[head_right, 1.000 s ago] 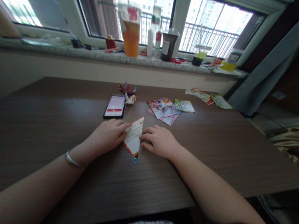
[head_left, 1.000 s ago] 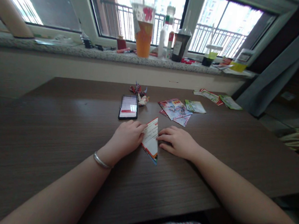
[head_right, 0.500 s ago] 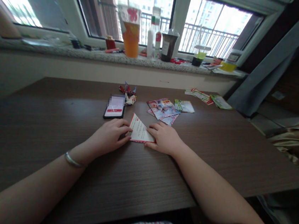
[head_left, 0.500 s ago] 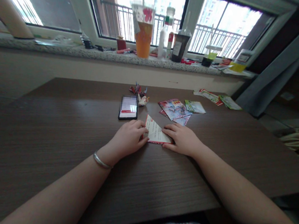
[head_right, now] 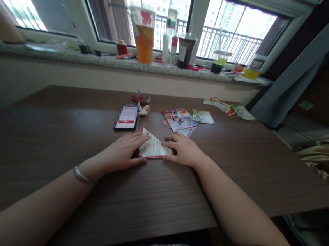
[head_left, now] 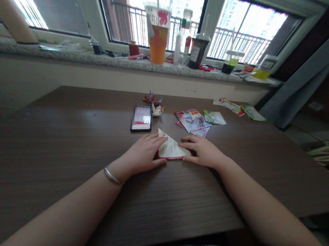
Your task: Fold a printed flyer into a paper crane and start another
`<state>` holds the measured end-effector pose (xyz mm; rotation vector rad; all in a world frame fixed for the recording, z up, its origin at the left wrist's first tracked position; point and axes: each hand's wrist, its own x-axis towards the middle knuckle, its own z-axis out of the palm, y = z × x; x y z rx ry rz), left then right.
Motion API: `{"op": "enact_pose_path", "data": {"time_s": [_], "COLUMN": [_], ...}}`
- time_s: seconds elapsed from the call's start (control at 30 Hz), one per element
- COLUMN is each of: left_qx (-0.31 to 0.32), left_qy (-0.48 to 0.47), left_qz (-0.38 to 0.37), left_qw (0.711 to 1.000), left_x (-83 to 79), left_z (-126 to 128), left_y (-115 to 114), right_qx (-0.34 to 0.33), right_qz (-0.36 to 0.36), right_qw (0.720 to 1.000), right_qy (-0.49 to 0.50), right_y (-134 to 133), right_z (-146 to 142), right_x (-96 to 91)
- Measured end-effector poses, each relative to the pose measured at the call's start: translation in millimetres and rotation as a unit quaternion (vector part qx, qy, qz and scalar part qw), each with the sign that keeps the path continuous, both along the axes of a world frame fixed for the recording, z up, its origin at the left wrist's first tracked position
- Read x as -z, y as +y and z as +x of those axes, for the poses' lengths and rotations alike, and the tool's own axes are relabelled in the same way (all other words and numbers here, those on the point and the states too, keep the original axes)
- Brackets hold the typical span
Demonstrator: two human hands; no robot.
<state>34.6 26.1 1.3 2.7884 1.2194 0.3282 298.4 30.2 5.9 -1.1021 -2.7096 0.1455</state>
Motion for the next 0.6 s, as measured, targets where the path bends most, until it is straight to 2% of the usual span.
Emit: {"op": "enact_pose_path", "data": {"time_s": [0.27,0.4,0.6], "left_qx": [0.002,-0.026,-0.068], "left_qy": [-0.005,-0.014,-0.021], "left_qz": [-0.009,-0.017,-0.015], "left_qw": [1.000,0.999,0.997], "left_x": [2.3,3.7,14.7], "left_z": [-1.4,-0.6,-2.4], "left_y": [0.2,-1.4,1.3], "right_qx": [0.007,0.007,0.008], "right_qz": [-0.022,-0.035,-0.032], "right_qw": [0.999,0.997,0.998], "right_qy": [0.042,0.063,0.060], "right_y": [1.3,1.3,1.9], "right_z": [0.8,-0.9,-0.1], "right_x": [-0.3,-2.9,-1.7]}}
